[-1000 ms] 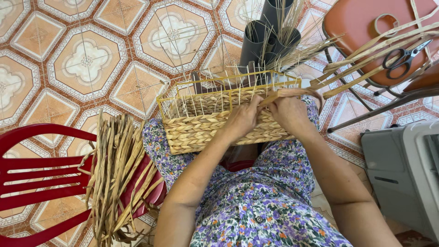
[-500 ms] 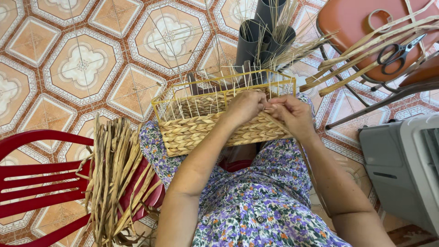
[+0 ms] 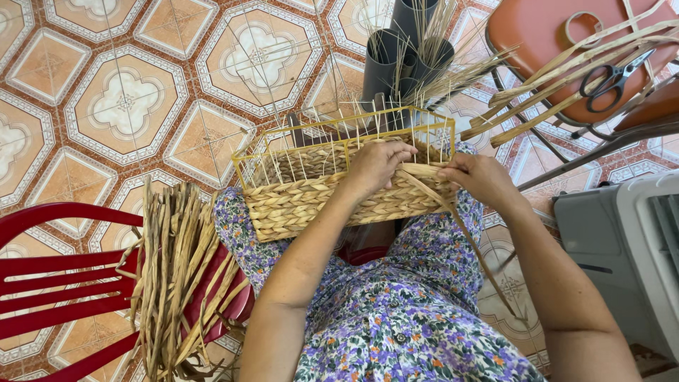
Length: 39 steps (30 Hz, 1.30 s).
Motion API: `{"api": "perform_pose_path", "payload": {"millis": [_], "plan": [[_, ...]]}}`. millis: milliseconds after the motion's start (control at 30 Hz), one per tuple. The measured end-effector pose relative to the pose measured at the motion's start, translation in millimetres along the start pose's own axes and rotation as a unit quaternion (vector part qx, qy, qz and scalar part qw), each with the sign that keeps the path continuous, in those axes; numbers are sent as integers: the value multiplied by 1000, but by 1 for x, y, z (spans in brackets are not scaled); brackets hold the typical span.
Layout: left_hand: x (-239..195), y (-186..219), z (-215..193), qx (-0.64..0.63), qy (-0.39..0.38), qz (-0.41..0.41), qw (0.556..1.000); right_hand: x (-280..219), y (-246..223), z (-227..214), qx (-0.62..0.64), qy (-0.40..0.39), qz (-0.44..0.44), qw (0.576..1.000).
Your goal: The person weaves a rectangular basket by hand, interlacing thin dried plant strips through a vertical wire frame. They repeatedly pull new strips through the weave and tighten them to build up the basket walls.
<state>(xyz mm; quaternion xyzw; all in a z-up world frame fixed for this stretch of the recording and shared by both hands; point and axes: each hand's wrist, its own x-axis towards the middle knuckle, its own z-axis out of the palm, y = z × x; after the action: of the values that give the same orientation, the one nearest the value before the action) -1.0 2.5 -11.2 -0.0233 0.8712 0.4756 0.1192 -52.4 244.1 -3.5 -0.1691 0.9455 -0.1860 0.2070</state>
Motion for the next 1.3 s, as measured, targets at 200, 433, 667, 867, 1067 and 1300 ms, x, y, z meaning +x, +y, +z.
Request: {"api": "perform_pose_path", "payload": {"millis": [200,433,667,867,1067,1300], "plan": [[-19,-30,34,-33,334,184,924,-17,-2,1,-87,224,-154,958],[-28,-40,52,-26,372,196,907,-49,-41,27,-49,164,-222,960],[-9,-24,44,2,297,156,942,-46,-38,40,-103,86,-137,982],[5,-3,-1,-118,3,-10,993,-37,-22,0,-9,193,-300,934],[1,6,8,14,-20,28,999,-18,-39,-26,-162,270,-235,919],[16,-14,38,92,157,123,976,-12,-60,3,-100,249,-211,940]]}}
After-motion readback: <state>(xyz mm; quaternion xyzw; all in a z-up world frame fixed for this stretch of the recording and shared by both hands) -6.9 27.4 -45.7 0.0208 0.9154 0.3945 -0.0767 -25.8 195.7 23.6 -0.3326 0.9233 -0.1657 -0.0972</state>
